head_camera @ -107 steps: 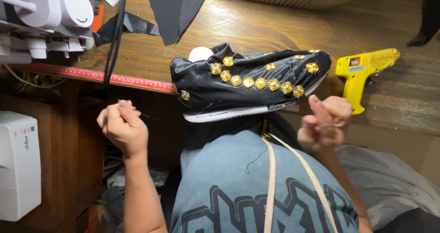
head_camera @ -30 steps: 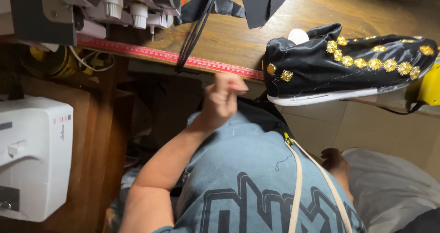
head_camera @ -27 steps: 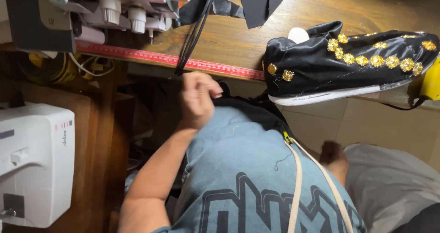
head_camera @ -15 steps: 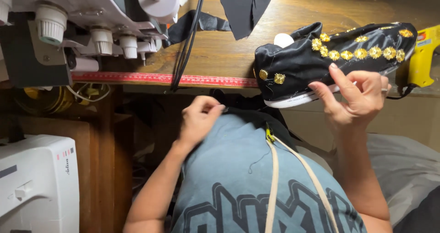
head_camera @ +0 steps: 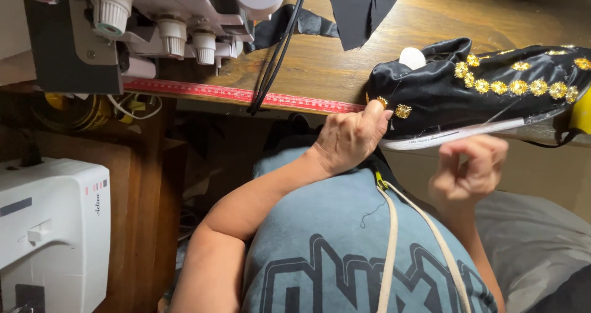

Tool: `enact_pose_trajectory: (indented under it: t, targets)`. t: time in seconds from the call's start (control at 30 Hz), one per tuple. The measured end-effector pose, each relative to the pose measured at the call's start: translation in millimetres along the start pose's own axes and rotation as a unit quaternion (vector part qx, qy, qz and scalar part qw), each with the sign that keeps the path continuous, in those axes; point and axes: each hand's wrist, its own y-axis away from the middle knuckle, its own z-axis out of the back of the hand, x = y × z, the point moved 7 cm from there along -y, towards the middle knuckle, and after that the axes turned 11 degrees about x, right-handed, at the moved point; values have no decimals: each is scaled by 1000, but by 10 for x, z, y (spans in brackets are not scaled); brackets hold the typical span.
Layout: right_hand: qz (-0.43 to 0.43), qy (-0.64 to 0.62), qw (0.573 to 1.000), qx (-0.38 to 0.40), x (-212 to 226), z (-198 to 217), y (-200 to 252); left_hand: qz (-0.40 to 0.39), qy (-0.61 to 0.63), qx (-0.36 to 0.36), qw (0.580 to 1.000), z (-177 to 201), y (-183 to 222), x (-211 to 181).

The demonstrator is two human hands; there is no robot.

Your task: Decorate a black shoe by attaching gold floral ornaments using a hot glue gun.

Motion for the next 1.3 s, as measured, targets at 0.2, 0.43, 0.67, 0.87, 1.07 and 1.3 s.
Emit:
enact_pose_trajectory:
  t: [0.2, 0.43, 0.67, 0.87, 1.07, 1.3]
  targets:
    - [-96, 1, 989, 114, -783, -26, 1030, -80, 193, -3, 978, 126, 51, -10]
    - [-321, 142, 911, 216, -1909, -11, 2484, -35, 241, -33, 969, 356, 1190, 911]
    - [-327, 299, 847, 294, -2453, 52, 2973, 380, -116, 183, 899, 399, 3114, 2671]
    - [-199, 311, 903, 220, -1927, 15, 2167, 591, -63, 318, 738, 258, 3392, 2813]
    - [205, 133, 963, 116, 552, -147, -130, 392, 44, 287, 873, -139, 2081, 2078]
    - [249, 271, 902, 227, 814, -611, -426, 164, 599, 169, 765, -493, 535, 665]
